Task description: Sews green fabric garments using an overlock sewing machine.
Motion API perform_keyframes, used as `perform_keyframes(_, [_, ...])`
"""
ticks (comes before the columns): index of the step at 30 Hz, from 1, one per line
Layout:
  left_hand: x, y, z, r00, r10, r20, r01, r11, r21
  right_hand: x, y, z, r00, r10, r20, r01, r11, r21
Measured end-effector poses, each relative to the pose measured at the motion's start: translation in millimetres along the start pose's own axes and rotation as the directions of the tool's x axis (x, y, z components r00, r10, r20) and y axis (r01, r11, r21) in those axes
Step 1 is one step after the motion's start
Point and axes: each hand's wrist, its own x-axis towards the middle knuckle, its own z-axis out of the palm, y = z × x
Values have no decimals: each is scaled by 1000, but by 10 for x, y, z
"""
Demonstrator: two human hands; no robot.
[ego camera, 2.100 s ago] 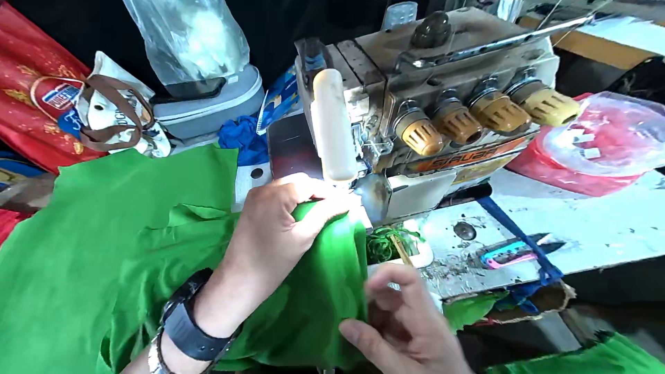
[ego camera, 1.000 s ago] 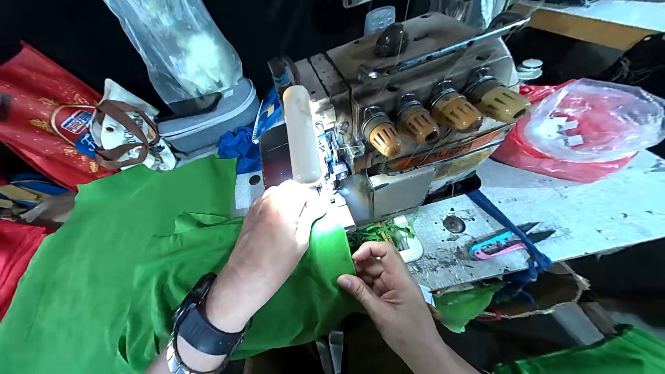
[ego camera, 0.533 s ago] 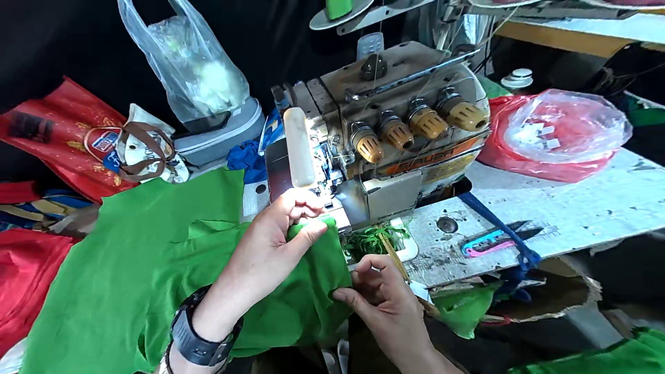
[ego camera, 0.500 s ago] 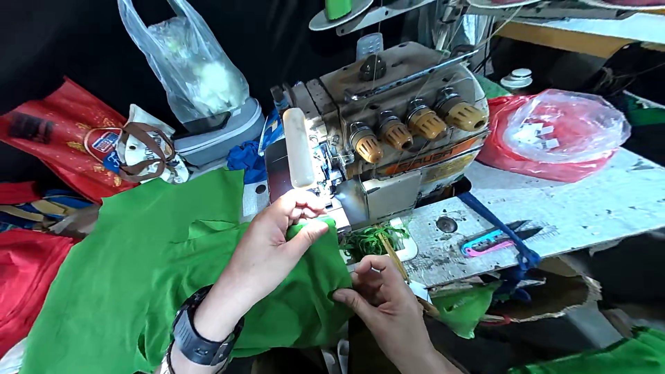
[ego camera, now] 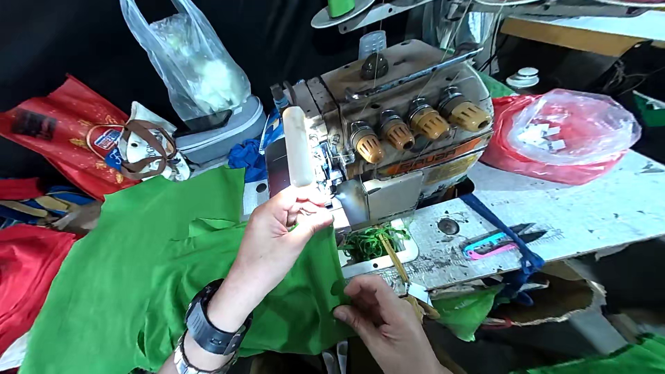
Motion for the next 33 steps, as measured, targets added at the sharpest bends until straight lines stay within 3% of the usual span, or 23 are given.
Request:
perform_keyframes(5, [44,-150,147,972,227,-68,-182,900,395,80,-189,-120,997,80,25,-80,997,7])
perform_keyframes(10, [3,-356,227,900,405,-160,-259,792,552,84,-2,-152,987,150,57,-151,988,24])
perform_keyframes(17, [-43,-271,219,917,399,-3,-299,692,658,111,-85,-208,987,123,107,-130,990,62])
perform_keyframes(21, [-242,-241,307,911,411,-26,-269,643,717,81,-101,-269,988,128,86,-135,988,71])
perform_keyframes(24, [-377,-321,392,929,366,-61,-220,675,704,141,-89,-309,986,118,115,-127,988,82])
perform_keyframes(33, [-281,-317,356,950,301,-86,-155,692,705,268,-47,-340,991,103,88,-104,995,12])
